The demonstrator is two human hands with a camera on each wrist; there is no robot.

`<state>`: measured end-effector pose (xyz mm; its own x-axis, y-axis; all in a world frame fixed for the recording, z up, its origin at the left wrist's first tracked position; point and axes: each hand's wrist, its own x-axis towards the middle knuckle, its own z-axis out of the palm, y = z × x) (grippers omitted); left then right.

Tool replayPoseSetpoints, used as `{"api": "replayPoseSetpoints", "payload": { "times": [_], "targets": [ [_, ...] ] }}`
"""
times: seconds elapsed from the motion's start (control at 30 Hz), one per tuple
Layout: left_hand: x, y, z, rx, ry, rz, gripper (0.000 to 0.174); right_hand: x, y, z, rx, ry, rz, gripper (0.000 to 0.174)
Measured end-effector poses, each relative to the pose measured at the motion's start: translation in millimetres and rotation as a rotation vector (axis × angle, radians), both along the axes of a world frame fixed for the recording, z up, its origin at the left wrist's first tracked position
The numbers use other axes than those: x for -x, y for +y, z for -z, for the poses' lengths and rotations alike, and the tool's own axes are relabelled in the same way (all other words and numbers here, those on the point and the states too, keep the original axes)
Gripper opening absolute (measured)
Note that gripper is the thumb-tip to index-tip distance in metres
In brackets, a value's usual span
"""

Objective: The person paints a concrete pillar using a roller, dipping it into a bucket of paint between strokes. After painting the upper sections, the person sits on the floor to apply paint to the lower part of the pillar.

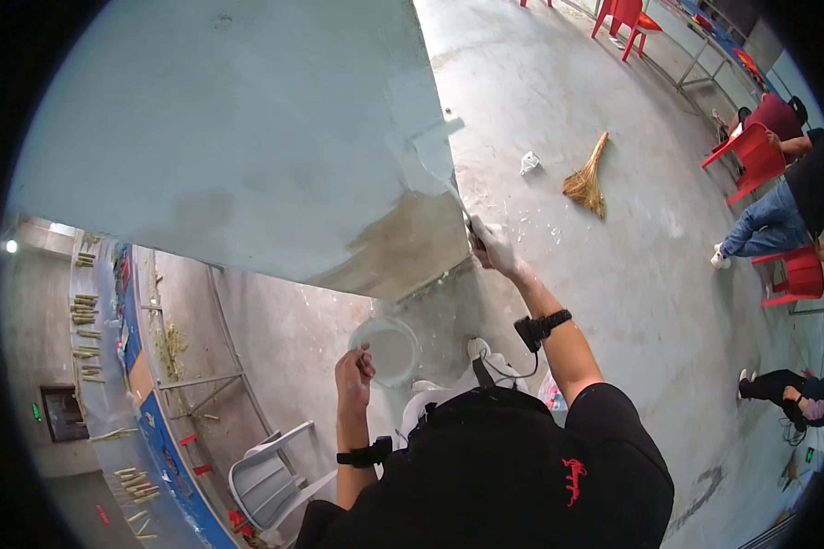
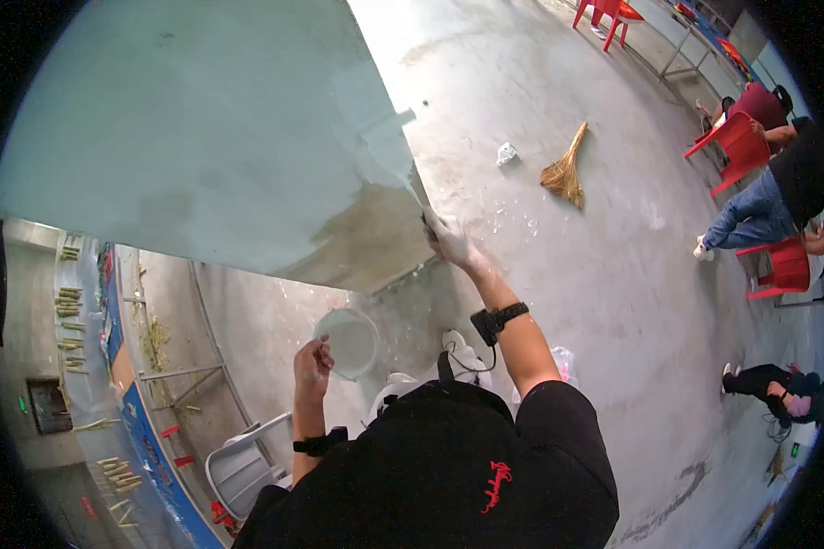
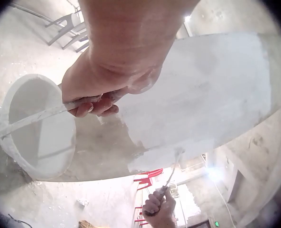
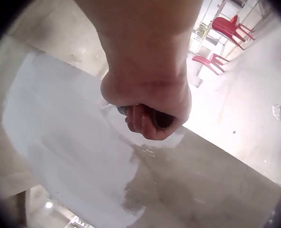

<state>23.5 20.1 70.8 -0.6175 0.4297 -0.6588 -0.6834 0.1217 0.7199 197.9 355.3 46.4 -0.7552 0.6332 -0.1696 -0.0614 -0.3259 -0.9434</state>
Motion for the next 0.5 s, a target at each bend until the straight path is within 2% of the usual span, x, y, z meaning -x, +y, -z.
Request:
{"api": "replayPoseSetpoints", "payload": {
  "times": [0.1, 0.23, 0.27, 0.3, 0.4, 0.5],
  "targets": [
    [1, -3, 7, -0.007, 0.015, 0.021, 0.022, -11, -8, 31, 0.081, -0.134, -0.012, 0.048],
    [3, -3, 7, 0.004, 0.038, 0.039, 0.022, -7, -14, 31, 0.010, -0.211, 0.110, 0.048],
    [2, -3, 5, 0.014, 0.038, 0.035, 0.021, -6, -13, 28, -0.109, -0.223, 0.118, 0.048],
    [2, -3, 3, 0.012, 0.043, 0.036, 0.021, -4, -11, 19, -0.228, -0.234, 0.126, 0.048],
    [1, -1, -1, 0.013, 0.052, 0.035, 0.021, 11, -3, -13, -0.311, -0.147, 0.168, 0.048],
    [3, -1, 3, 0.022, 0.034, 0.025, 0.021, 21, 5, -65, -0.213, -0.056, 0.091, 0.048]
  ]
}}
